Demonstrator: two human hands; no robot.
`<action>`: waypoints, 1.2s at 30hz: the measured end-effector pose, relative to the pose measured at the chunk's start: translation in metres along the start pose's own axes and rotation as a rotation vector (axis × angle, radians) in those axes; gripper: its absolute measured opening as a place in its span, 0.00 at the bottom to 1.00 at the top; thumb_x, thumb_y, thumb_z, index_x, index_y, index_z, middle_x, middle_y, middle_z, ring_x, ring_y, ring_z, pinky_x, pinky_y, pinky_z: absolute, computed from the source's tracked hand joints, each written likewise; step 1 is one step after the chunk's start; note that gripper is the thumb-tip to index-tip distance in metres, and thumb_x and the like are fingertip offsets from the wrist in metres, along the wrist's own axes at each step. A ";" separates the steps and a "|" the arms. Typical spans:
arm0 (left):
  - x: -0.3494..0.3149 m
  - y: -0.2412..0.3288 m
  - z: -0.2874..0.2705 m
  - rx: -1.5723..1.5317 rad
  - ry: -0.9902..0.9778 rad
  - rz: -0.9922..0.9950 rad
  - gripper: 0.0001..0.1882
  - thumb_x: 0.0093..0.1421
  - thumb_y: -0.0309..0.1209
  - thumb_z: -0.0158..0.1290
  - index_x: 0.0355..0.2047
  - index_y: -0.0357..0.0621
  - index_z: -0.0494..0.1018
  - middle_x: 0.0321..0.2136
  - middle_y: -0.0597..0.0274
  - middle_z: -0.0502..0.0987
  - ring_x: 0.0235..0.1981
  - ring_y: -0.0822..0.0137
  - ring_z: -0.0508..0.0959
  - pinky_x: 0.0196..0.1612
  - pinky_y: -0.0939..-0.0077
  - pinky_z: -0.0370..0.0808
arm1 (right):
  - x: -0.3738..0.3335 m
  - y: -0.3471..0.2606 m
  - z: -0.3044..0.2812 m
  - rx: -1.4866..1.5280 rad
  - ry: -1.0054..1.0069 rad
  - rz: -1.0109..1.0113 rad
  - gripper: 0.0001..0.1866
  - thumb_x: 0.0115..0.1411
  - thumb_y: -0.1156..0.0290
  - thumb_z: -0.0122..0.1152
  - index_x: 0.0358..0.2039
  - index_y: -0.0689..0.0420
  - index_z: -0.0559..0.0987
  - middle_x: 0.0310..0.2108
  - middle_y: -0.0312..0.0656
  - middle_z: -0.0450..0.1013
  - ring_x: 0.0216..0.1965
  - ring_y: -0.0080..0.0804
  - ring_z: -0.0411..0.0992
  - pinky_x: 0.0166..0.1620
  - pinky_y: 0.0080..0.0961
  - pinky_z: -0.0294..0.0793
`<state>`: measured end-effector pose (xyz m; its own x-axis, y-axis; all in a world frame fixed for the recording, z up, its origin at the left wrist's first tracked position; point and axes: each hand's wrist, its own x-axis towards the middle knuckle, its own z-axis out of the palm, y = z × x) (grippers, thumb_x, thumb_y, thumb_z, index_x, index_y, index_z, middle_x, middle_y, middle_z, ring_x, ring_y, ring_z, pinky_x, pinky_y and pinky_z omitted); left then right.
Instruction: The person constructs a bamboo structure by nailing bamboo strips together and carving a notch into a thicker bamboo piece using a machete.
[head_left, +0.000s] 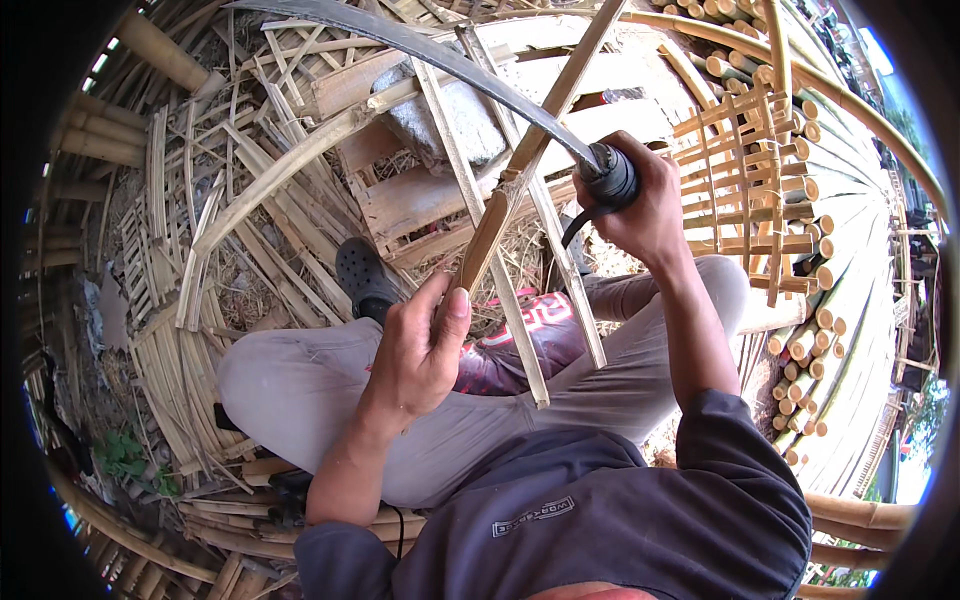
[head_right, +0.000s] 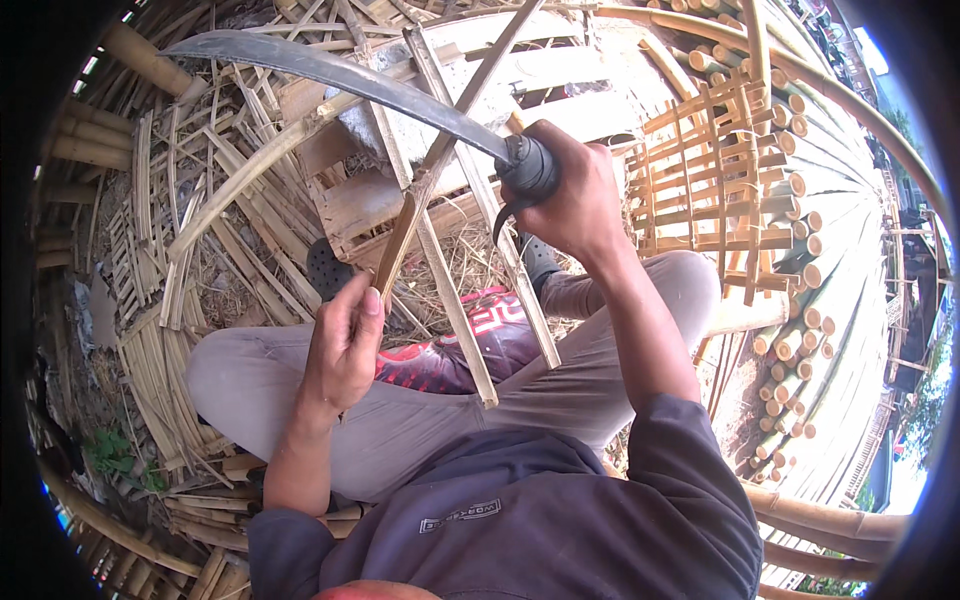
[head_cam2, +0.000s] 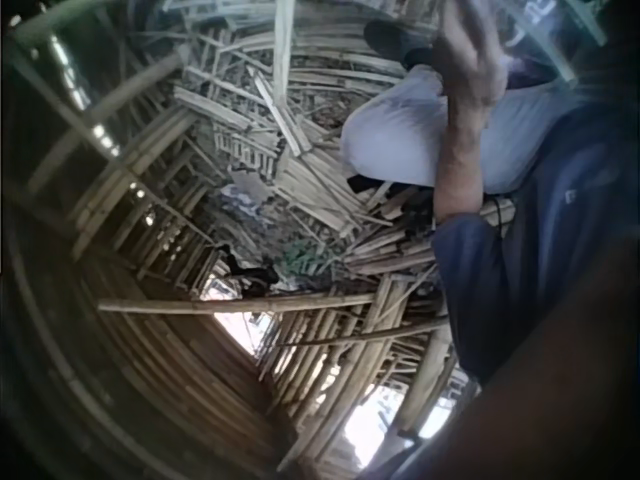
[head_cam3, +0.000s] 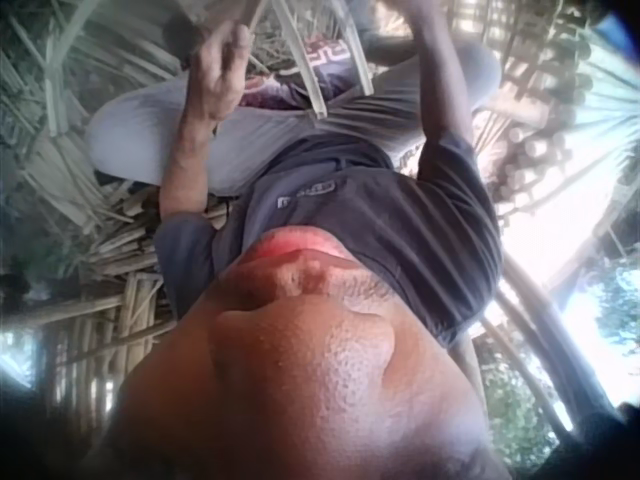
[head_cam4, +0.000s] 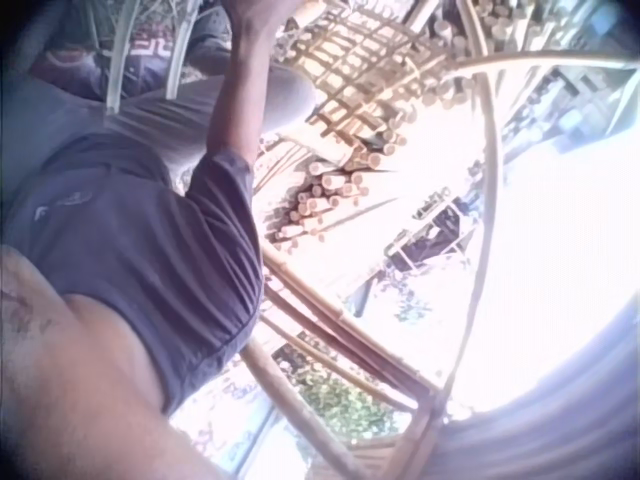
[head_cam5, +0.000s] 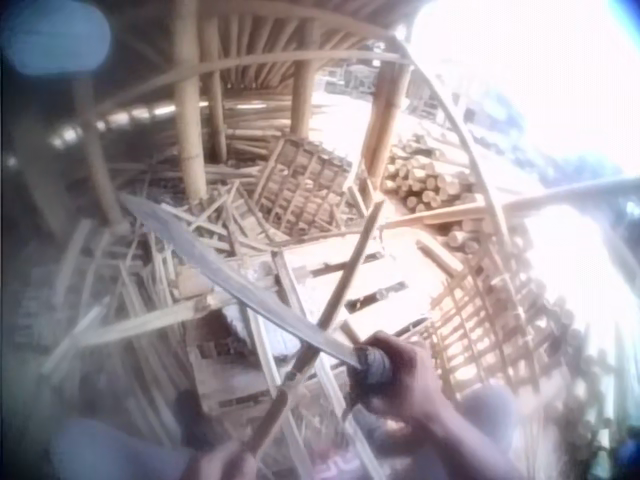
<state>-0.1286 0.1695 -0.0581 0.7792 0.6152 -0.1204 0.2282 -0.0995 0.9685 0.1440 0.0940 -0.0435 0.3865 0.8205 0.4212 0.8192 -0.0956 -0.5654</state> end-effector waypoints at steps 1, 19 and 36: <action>-0.001 0.000 0.000 -0.013 -0.013 -0.008 0.21 0.74 0.43 0.44 0.33 0.36 0.68 0.15 0.63 0.65 0.20 0.76 0.63 0.24 0.71 0.61 | 0.000 -0.002 -0.003 -0.007 0.006 0.000 0.10 0.50 0.71 0.69 0.29 0.60 0.77 0.19 0.43 0.73 0.21 0.30 0.73 0.32 0.26 0.74; -0.002 0.005 0.000 -0.104 -0.150 0.008 0.18 0.74 0.41 0.43 0.34 0.39 0.68 0.15 0.76 0.60 0.17 0.84 0.57 0.20 0.82 0.54 | -0.004 0.007 -0.042 -0.188 0.051 0.024 0.12 0.44 0.74 0.70 0.32 0.56 0.79 0.24 0.47 0.78 0.27 0.43 0.81 0.34 0.34 0.78; -0.011 0.020 0.001 0.014 -0.214 0.083 0.16 0.71 0.38 0.48 0.37 0.35 0.70 0.15 0.59 0.69 0.17 0.68 0.70 0.24 0.68 0.66 | 0.016 0.038 -0.095 -0.422 0.315 0.049 0.11 0.49 0.71 0.69 0.35 0.55 0.82 0.24 0.48 0.79 0.26 0.42 0.81 0.31 0.33 0.78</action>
<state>-0.1315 0.1598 -0.0375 0.9014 0.4247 -0.0849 0.1648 -0.1550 0.9741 0.2216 0.0498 0.0088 0.4838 0.6062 0.6312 0.8713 -0.4015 -0.2822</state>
